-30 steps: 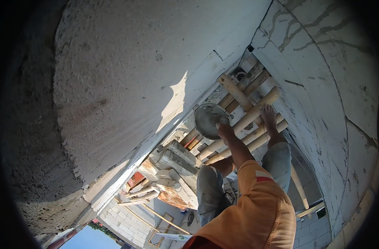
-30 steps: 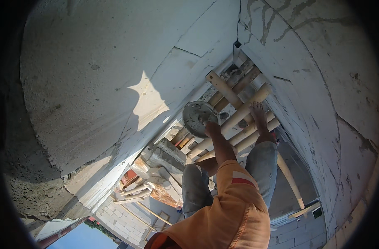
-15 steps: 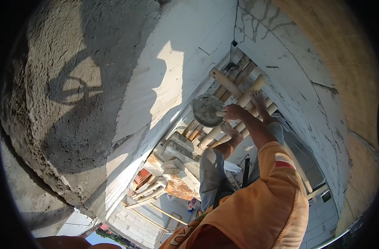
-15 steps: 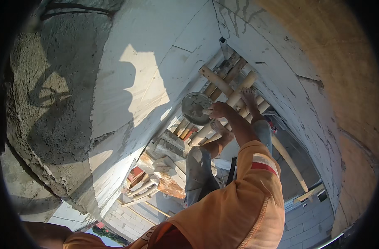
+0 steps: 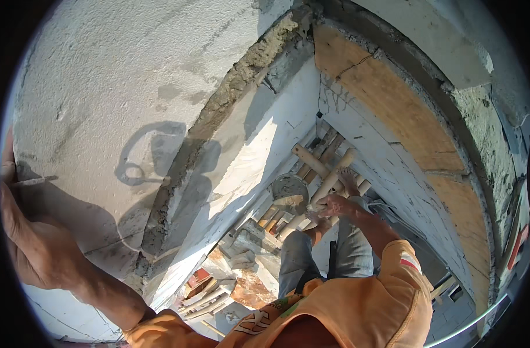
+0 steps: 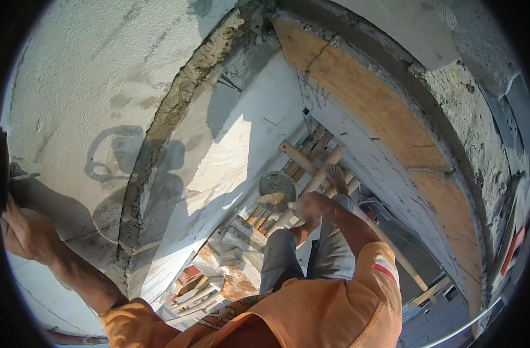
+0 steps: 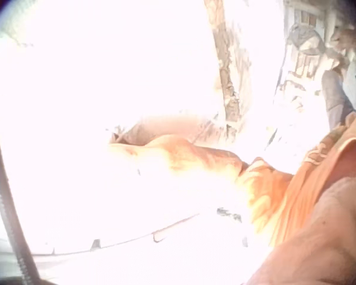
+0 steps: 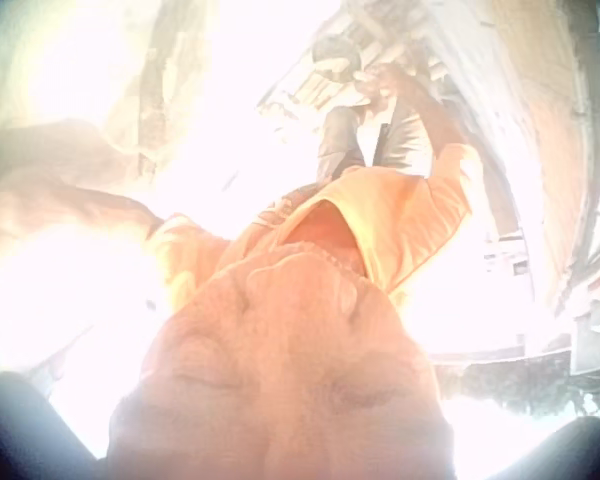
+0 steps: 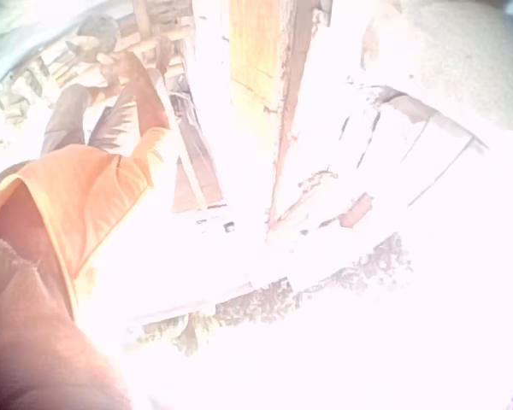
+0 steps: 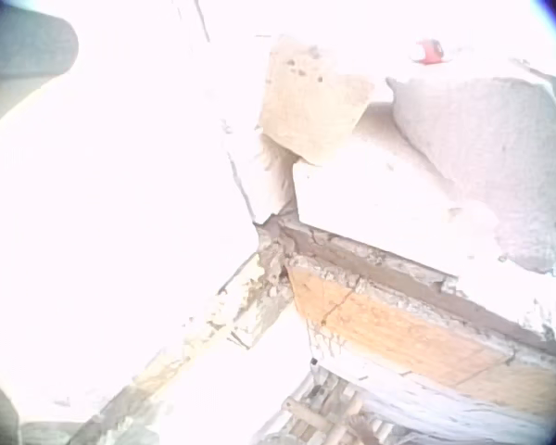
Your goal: The person applies mortar onto a wall ledge using a trowel, positions a stone block on top, and uses a hammer to tap the block firmly into place.
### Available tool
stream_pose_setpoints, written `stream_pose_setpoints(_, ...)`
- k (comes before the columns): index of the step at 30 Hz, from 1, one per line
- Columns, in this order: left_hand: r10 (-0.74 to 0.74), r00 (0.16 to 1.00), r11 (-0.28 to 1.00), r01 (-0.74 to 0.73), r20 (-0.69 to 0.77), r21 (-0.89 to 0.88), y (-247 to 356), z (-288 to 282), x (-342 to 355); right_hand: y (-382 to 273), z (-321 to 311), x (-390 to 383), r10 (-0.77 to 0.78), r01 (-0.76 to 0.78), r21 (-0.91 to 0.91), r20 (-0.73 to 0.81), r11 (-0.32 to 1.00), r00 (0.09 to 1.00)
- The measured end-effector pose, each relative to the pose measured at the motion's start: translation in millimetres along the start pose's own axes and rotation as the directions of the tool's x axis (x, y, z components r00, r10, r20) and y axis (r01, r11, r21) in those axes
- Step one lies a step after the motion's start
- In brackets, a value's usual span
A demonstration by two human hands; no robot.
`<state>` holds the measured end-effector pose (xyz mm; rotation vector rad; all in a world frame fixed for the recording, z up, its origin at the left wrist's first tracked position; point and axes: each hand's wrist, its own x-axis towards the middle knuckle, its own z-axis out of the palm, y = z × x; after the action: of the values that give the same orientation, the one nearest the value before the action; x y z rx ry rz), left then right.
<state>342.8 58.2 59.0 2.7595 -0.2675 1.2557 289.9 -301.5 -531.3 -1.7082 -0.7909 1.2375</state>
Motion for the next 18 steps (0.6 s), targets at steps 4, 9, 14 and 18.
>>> stream_pose_setpoints(4, -0.109, 0.991, 0.994, 0.111, 0.083, -0.013, 25.5, 6.5, -0.8, -125.0, -30.8, -84.5, 0.122, -0.119, 0.057, -0.067, 0.991, 0.990)
stream_pose_setpoints(9, -0.026, 0.999, 1.000, 0.026, -0.036, 0.003, 25.0, -3.5, 7.1, -326.5, -82.5, -183.3, 0.100, -0.072, 0.134, -0.213, 0.988, 0.972)
stream_pose_setpoints(14, 0.010, 1.000, 1.000, -0.011, -0.022, -0.025, 27.1, -7.6, 3.5, -470.0, -138.4, -259.2, 0.226, -0.236, 0.026, -0.397, 0.971, 0.889)
stream_pose_setpoints(18, 0.021, 0.999, 1.000, -0.022, -0.044, -0.018, 29.0, -2.0, 5.3, -585.7, -174.8, -278.3, 0.171, -0.243, -0.088, -0.488, 0.966, 0.856)
